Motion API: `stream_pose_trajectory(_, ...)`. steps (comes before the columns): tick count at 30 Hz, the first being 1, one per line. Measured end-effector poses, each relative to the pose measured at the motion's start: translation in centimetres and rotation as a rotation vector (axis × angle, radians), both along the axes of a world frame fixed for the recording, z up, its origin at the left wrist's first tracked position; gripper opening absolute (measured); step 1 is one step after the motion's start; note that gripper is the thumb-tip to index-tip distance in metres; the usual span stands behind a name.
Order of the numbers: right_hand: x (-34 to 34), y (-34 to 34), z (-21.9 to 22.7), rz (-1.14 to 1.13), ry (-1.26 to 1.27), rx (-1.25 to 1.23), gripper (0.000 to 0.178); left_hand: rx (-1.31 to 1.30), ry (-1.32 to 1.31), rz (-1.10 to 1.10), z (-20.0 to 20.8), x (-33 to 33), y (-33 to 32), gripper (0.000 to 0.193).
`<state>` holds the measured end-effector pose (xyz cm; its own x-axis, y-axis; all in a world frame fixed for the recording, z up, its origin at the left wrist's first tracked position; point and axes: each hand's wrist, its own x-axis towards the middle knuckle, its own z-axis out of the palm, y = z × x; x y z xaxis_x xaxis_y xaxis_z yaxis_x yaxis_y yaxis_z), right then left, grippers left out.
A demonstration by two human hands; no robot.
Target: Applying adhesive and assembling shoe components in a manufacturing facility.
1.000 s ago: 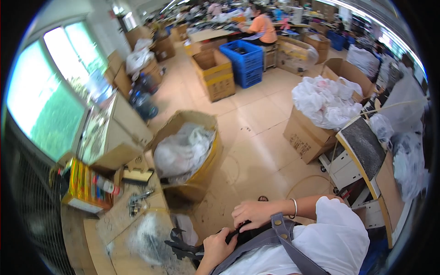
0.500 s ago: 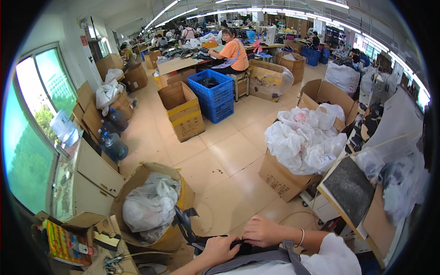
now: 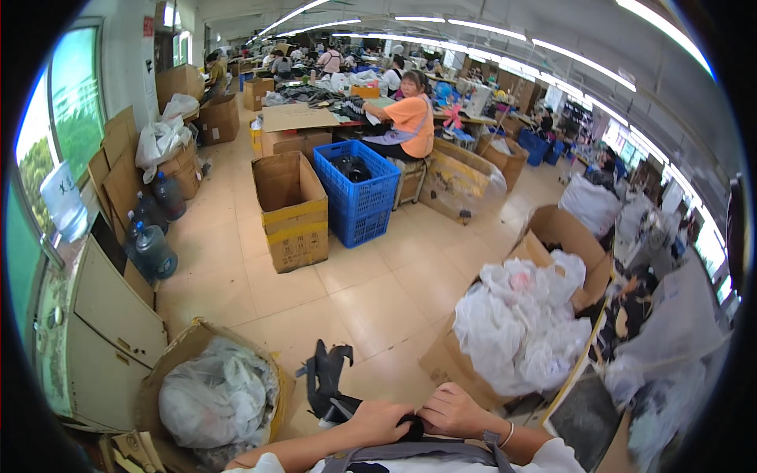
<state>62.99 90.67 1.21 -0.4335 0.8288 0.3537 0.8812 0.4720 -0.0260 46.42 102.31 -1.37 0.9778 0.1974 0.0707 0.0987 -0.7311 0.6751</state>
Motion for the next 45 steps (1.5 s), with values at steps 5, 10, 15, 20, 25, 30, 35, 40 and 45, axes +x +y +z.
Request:
stream_pose_trajectory(5, 3.5, 8.2, -0.1, -0.033, 0.035, -0.07, 0.018, 0.01, 0.046, -0.067, 0.0, 4.0, 9.0, 0.022)
stream_pose_trajectory(10, 8.0, 14.2, -0.3, -0.067, 0.161, -0.055, 0.023, -0.01, -0.023, -0.1, -0.4, 8.1, 15.7, 0.023)
stream_pose_trajectory(15, 14.3, 20.4, -1.6, -0.134, 0.313, -0.1, 0.025, 0.045, 0.087, -0.025, 0.3, 14.0, 21.7, 0.023)
stream_pose_trajectory(20, 22.2, 26.7, -2.9, -0.059, 0.312, -0.05, 0.021, 0.112, 0.129, -0.027, 0.0, 21.5, 27.5, 0.023)
stream_pose_trajectory(25, 30.5, 31.5, -1.6, -0.025, 0.22, 0.005, 0.022, 0.135, 0.092, -0.036, 0.8, 29.9, 31.6, 0.022)
stream_pose_trajectory(30, 37.0, 34.0, -1.5, -0.083, 0.268, -0.019, 0.023, 0.146, 0.03, -0.088, 1.3, 37.1, 34.7, 0.02)
stream_pose_trajectory(35, 42.0, 36.4, -2.2, -0.24, 0.332, 0.031, 0.025, 0.11, -0.023, -0.228, 1.2, 44.2, 39.0, 0.021)
stream_pose_trajectory(40, 46.8, 39.5, -3.1, -0.359, 0.357, 0.0, 0.027, 0.031, -0.164, -0.321, 1.2, 50.6, 44.3, 0.023)
stream_pose_trajectory(45, 51.4, 45.0, -2.8, -0.468, 0.36, -0.015, 0.03, 0.006, -0.132, -0.411, 0.2, 56.8, 51.0, 0.024)
